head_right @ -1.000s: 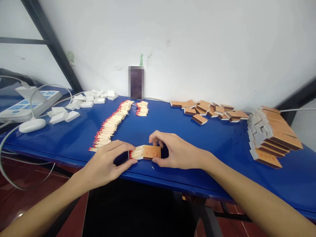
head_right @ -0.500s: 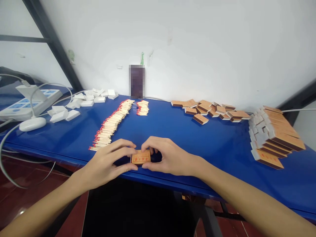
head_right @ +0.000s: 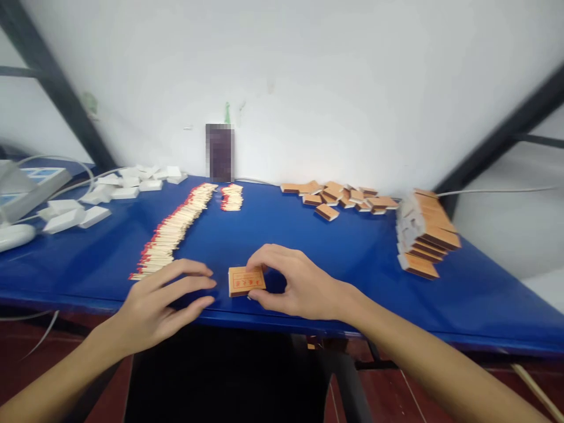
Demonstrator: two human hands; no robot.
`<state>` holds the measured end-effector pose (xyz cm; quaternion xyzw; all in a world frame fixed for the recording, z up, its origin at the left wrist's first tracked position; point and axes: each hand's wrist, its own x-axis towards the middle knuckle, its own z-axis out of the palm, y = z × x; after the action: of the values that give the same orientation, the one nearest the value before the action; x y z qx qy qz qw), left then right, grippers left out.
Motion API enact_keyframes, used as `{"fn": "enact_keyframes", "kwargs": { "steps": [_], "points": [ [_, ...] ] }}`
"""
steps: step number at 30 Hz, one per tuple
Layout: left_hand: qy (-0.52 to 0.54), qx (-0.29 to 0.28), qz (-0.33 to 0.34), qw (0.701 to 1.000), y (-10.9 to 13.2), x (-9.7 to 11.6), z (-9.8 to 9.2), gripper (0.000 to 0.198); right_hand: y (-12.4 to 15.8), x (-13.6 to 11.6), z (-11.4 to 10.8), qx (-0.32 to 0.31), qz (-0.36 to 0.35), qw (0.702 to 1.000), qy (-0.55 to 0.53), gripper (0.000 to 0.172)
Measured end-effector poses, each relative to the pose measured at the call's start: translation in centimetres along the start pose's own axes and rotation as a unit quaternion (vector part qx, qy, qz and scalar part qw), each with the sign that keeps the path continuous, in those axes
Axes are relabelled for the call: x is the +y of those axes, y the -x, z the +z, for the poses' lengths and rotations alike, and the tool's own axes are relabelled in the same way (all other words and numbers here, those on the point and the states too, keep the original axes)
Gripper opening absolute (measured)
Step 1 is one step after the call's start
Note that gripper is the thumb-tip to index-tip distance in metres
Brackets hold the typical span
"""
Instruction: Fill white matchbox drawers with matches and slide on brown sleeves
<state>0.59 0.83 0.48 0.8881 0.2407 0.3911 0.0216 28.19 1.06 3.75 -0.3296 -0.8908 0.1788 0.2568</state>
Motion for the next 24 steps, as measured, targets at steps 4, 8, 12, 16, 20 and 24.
{"fn": "enact_keyframes", "kwargs": {
  "steps": [4,8,12,16,20,24],
  "points": [
    [0.013,0.019,0.03,0.999,-0.3,-0.2,0.1,0.012,7.3,1.1,-4.2,0.126,0.096,0.976,0.146,0.029],
    [0.007,-0.008,0.048,0.999,-0.7,-0.2,0.3,0.012,15.5,3.4,-8.4,0.251,0.28,0.881,0.288,0.023],
    [0.0,-0.013,0.046,0.999,-0.7,-0.1,0.3,0.012,19.6,5.2,-10.0,0.22,0.336,0.869,0.29,0.015],
    [-0.005,-0.016,0.039,0.999,-0.6,-0.3,0.1,0.013,19.7,6.4,-9.4,0.223,0.323,0.87,0.299,0.012],
    [0.003,-0.014,0.046,0.999,-0.6,-0.3,0.0,0.013,19.3,7.8,-8.5,0.257,0.317,0.843,0.35,0.016],
    [0.011,0.021,0.041,0.999,-0.9,0.0,-1.1,0.015,19.3,8.4,-8.1,0.28,0.318,0.776,0.468,0.027]
  ]
}}
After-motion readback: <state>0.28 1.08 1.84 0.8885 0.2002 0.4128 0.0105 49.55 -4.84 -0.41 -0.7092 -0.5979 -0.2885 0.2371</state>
